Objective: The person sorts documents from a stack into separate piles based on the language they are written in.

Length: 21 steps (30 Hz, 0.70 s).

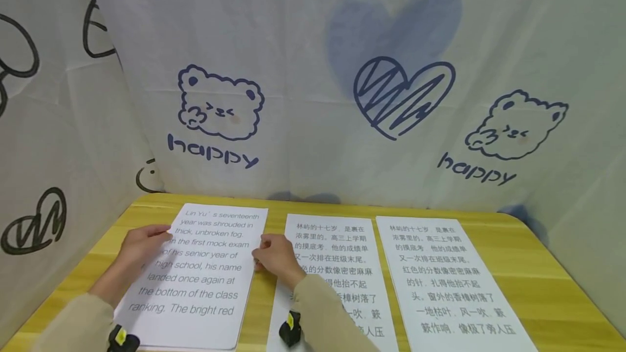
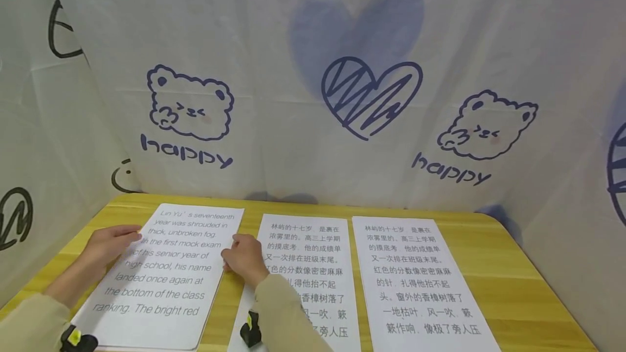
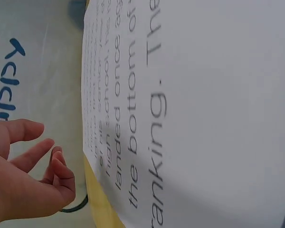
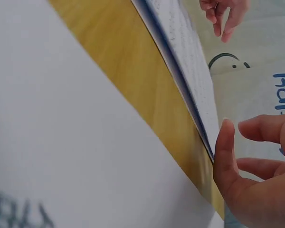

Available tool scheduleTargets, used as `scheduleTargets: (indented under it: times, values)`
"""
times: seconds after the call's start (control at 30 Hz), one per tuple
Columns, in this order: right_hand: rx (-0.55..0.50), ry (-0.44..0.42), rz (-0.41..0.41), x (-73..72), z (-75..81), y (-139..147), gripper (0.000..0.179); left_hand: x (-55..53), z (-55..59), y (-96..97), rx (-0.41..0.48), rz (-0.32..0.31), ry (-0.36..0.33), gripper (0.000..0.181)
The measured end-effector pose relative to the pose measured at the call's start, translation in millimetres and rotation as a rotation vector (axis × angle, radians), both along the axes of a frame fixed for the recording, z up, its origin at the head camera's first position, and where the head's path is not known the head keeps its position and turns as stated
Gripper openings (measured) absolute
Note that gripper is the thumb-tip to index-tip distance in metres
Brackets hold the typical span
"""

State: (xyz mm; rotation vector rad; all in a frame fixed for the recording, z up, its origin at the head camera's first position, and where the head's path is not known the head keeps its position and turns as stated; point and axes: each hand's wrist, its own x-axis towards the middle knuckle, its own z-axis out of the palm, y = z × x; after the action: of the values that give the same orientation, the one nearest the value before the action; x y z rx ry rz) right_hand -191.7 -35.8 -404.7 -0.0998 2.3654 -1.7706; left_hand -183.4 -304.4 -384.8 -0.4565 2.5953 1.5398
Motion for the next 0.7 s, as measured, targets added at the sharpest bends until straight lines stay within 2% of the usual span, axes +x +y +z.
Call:
scheduleTargets:
  times: [0.07, 0.13, 0.33, 0.6, 0.7]
  values:
    - [-0.024, -0.011, 0.018, 0.0, 2.8, 6.1, 0.041, -1.0, 0.3, 8.7, -0.001, -0.02, -0.015, 0.056]
    - [-0.026, -0.018, 0.036, -0.1, 6.4, 14.1, 0.05, -2.3, 0.4, 17.5, -0.016, -0.039, -0.02, 0.056]
    - [0.047, 0.031, 0.088, -0.3, 14.8, 48.3, 0.051, 2.0, 7.1, 49.7, -0.009, -0.102, 0.014, 0.053]
    - [0.07, 0.03, 0.077, 0.7, 20.8, 99.4, 0.051, 14.1, 13.1, 91.0, 0.056, -0.185, 0.073, 0.049]
    - [0.127, 0.032, 0.064, 4.7, 25.8, 116.9, 0.051, 18.3, 16.2, 107.0, 0.099, -0.203, 0.092, 0.048]
